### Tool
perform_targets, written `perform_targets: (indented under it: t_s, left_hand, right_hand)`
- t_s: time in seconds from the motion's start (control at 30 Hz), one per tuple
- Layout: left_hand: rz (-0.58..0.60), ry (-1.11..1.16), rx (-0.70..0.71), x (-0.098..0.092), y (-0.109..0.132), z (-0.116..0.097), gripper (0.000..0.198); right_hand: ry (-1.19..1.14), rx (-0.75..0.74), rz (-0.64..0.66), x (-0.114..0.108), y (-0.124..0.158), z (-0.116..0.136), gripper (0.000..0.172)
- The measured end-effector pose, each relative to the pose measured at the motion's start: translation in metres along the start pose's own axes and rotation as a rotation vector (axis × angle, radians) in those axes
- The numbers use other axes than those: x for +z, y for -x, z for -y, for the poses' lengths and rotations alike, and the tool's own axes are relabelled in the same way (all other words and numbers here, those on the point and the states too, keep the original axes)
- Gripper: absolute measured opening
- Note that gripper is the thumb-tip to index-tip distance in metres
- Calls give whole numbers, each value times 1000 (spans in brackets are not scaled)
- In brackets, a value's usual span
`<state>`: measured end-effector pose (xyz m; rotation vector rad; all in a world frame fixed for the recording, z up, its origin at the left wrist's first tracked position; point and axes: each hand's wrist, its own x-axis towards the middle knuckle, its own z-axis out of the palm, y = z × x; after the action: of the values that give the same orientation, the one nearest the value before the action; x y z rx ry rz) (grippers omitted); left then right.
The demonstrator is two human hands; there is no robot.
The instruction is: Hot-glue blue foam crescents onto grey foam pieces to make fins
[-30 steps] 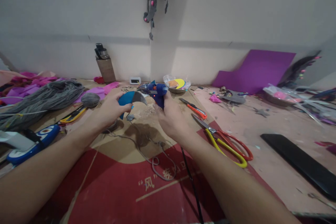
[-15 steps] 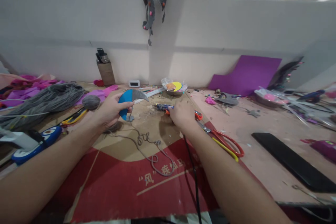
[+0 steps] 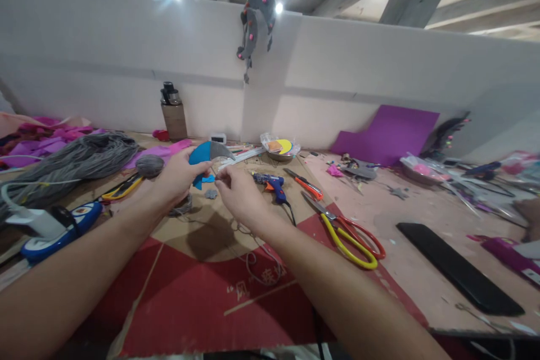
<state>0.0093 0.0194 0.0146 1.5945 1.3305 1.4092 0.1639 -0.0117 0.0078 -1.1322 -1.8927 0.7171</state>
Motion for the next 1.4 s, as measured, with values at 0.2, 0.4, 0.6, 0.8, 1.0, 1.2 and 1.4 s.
perform_targets:
  t_s: [0.2, 0.4, 0.6, 0.8, 1.0, 1.2, 1.4]
  left_hand:
    - [110, 158, -43, 5, -3, 8, 15]
    - [221, 236, -123, 13, 1, 10, 14]
    - [263, 200, -144, 21, 11, -1, 8]
    - [305, 145, -121, 24, 12, 3, 8]
    - [379, 39, -28, 24, 11, 11, 9]
    - [416, -47, -25, 24, 14, 5, 14]
    - [417, -12, -66, 25, 15, 4, 16]
  right_hand:
    - [498, -366, -201, -12, -2, -11, 23]
    - [561, -489, -324, -22, -2, -12, 20]
    - [470, -461, -365, -29, -5, -15, 16]
    - [388, -391, -369, -34, -7, -19, 12]
    - [336, -363, -392, -37, -9, -23, 5]
    - [345, -367, -400, -41, -10, -27, 6]
    - [321, -361, -412, -43, -11, -29, 7]
